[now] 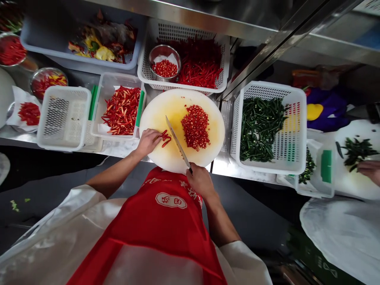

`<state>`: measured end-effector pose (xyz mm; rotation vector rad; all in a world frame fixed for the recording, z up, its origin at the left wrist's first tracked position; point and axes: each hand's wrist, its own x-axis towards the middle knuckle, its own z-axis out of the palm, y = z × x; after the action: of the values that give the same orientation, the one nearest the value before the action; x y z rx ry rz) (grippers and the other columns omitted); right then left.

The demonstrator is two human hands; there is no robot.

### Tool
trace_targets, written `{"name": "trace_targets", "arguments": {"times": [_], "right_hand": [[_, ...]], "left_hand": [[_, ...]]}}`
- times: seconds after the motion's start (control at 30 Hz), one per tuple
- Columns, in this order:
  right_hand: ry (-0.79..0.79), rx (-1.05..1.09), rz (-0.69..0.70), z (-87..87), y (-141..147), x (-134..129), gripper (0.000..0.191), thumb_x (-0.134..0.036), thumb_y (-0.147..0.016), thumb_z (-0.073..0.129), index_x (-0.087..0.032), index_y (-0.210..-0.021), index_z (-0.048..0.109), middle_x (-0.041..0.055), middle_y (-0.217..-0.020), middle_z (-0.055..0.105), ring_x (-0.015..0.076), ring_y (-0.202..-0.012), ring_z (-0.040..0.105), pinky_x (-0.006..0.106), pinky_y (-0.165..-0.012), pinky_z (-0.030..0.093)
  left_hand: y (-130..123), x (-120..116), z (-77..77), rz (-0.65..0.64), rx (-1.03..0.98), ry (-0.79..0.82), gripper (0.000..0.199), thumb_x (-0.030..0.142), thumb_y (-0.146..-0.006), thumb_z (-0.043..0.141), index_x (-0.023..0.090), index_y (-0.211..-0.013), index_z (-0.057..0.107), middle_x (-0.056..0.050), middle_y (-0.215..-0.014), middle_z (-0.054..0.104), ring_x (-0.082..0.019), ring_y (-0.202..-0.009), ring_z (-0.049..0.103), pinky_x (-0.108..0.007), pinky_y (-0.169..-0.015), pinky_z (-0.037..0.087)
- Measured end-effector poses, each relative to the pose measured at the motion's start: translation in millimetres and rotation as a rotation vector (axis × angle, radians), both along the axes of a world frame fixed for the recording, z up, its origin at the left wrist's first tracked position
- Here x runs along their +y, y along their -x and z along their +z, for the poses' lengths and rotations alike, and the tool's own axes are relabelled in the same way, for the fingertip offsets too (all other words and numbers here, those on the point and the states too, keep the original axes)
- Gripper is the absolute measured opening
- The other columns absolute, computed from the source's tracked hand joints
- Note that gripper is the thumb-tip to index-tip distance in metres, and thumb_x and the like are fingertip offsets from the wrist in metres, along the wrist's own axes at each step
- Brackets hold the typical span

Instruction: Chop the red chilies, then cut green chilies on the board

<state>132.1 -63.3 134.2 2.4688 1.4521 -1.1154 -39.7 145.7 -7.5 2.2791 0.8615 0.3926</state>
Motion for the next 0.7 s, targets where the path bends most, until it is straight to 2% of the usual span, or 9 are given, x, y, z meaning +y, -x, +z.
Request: {"name": "trace_targets", "arguments": {"times": [0.1,0.17,0.33,0.5,0.7], "right_hand": [[0.011,-0.018,-0.011,-1.8,-0.3,1.6,0.019,-0.028,-0.092,0.043,-0.017,-0.091,0.059,0.0084,-0.081,0.069,0.0188,-0.071,0.059,0.028,-0.061,0.028],[0.003,-0.006,-0.01,-3.0,0.1,2.1,0.018,-0.027,-0.092,0.043,-0.018,-0.089,0.058,0.0076,-0.081,0.069,0.0185,-0.071,0.059,0.028,-0.061,0.028],[-0.017,0.028,0.005,-4.3,-1.3,0.2,0.016,-0.027,-0.092,0.044,-0.018,-0.087,0.057,0.0068,-0.08,0.068,0.0179,-0.071,0.059,0.028,-0.062,0.027],[-0.028,0.031,0.019,-1.7,-9.2,-1.5,0.016,-0.027,-0.092,0.043,-0.019,-0.087,0.056,0.0063,-0.081,0.068,0.0177,-0.071,0.06,0.028,-0.063,0.028],[0.019,-0.011,0.104,2.5,-11.7,7.0,0.017,-0.026,-0.093,0.042,-0.019,-0.087,0.056,0.0067,-0.08,0.068,0.0185,-0.071,0.06,0.029,-0.062,0.026]], "left_hand": [[-7.4,4.5,0.8,-0.024,-0.009,-0.005,0.027,0.041,-0.094,0.05,0.021,-0.1,0.068,-0.008,-0.101,0.067,-0.024,-0.099,0.055,-0.043,-0.09,0.04],[-11.2,4.0,1.6,-0.048,-0.049,-0.011,0.028,0.044,-0.092,0.055,0.02,-0.101,0.067,-0.009,-0.108,0.065,-0.024,-0.105,0.055,-0.042,-0.094,0.041],[-12.4,-8.2,1.7,-0.208,-0.104,0.011,0.025,0.04,-0.088,0.06,0.021,-0.103,0.067,-0.009,-0.118,0.061,-0.024,-0.114,0.054,-0.042,-0.1,0.042],[-10.0,-15.1,3.4,-0.165,-0.149,-0.004,0.026,0.042,-0.089,0.059,0.021,-0.101,0.067,-0.01,-0.114,0.062,-0.024,-0.113,0.053,-0.043,-0.098,0.045],[-12.4,-10.4,-0.6,-0.237,-0.119,-0.007,0.023,0.036,-0.094,0.05,0.023,-0.099,0.068,-0.008,-0.106,0.064,-0.023,-0.11,0.053,-0.045,-0.1,0.044]]}}
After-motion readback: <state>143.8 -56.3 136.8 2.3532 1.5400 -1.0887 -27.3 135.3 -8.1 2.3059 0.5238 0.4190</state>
